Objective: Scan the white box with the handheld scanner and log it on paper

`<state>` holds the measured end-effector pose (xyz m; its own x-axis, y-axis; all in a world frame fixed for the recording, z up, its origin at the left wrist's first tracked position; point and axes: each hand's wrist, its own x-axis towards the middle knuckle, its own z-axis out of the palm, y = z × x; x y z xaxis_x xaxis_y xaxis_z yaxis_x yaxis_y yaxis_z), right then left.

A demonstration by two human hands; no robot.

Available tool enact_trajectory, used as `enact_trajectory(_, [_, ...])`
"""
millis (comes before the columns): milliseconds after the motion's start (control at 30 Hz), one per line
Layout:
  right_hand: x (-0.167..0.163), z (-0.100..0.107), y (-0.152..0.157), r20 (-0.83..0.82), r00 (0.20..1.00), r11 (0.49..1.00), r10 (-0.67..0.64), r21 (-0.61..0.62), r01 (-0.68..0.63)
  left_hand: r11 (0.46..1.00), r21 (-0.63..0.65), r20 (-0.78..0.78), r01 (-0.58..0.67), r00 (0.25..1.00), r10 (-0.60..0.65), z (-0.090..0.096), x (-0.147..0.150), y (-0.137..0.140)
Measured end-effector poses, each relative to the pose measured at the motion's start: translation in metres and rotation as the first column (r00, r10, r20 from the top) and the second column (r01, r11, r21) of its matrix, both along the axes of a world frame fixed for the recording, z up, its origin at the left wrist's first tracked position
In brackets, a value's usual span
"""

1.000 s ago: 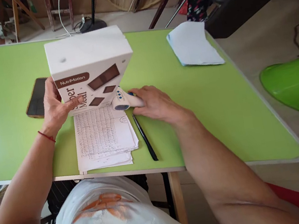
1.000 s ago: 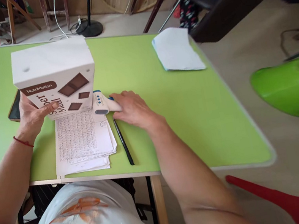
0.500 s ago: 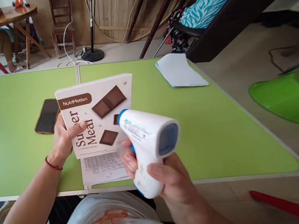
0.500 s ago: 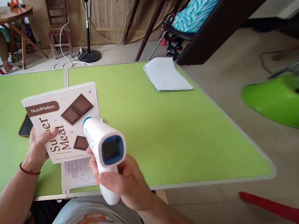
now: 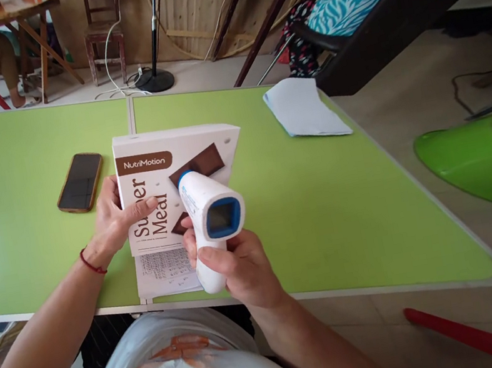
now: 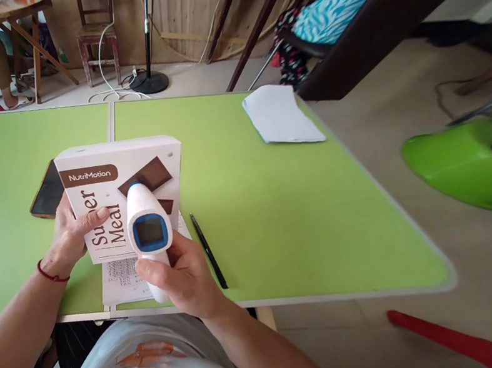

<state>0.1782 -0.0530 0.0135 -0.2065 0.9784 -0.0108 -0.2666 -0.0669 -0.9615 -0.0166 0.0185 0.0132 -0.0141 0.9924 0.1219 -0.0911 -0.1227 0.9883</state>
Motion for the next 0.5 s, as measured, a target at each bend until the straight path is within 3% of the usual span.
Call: enact_trajectory(500, [0.0025, -0.0015, -0.0035, -0.002, 1.0, 1.0, -0.003, -0.01, 0.003, 0.999, -0.008, -0.02, 0.032, 0.999, -0.032, 0.0053, 0.0016, -0.0034])
